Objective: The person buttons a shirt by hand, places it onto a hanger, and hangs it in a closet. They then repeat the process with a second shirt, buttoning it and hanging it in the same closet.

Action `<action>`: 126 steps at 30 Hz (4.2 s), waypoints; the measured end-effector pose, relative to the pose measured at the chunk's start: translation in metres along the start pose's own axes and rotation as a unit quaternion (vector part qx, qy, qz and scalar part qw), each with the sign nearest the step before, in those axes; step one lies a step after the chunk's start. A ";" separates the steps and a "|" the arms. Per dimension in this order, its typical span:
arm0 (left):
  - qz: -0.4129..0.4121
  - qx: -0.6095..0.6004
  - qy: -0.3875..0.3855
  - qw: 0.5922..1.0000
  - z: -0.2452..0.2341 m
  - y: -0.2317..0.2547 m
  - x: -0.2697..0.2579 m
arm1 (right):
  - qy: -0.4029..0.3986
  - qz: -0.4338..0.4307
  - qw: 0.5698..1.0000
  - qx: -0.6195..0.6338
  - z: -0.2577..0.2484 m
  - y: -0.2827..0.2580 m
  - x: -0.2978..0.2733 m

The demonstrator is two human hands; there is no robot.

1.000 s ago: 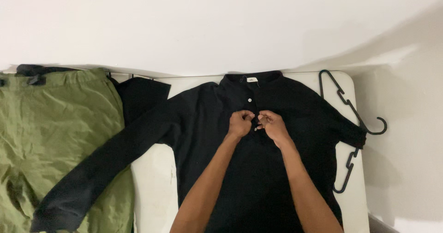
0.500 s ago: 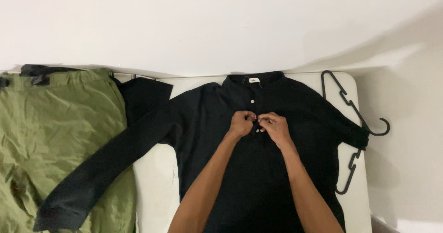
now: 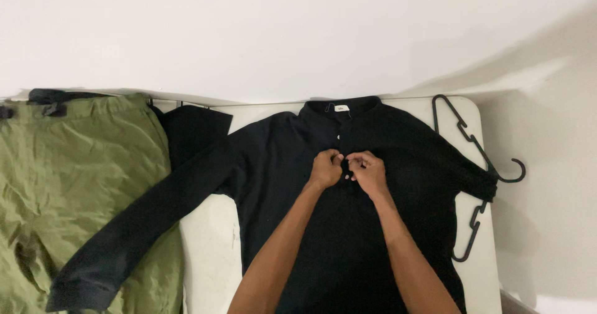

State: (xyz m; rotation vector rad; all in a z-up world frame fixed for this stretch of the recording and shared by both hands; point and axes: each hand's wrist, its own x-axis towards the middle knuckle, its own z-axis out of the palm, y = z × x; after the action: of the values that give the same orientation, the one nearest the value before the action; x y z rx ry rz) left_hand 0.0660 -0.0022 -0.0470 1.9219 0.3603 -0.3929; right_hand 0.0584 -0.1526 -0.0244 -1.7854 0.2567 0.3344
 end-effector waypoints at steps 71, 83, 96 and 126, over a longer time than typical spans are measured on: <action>0.190 0.377 0.024 0.906 -0.038 -0.052 -0.169 | 0.073 -0.191 0.929 -0.309 0.006 -0.002 -0.072; 0.181 0.375 0.009 0.909 -0.040 -0.047 -0.167 | 0.115 -0.200 0.893 -0.386 0.024 0.014 -0.065; 0.217 0.362 0.056 0.905 -0.036 -0.056 -0.167 | 0.160 -0.340 0.785 -0.492 0.028 0.020 -0.062; 0.226 0.350 0.076 0.906 -0.039 -0.019 -0.066 | 0.287 -0.055 0.836 -0.464 -0.273 0.077 0.035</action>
State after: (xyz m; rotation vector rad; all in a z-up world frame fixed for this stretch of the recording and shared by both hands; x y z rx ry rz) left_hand 0.0030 0.0369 -0.0201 2.6627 -0.1715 -0.0520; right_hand 0.0884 -0.4359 -0.0474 -2.8419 0.4607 -0.2412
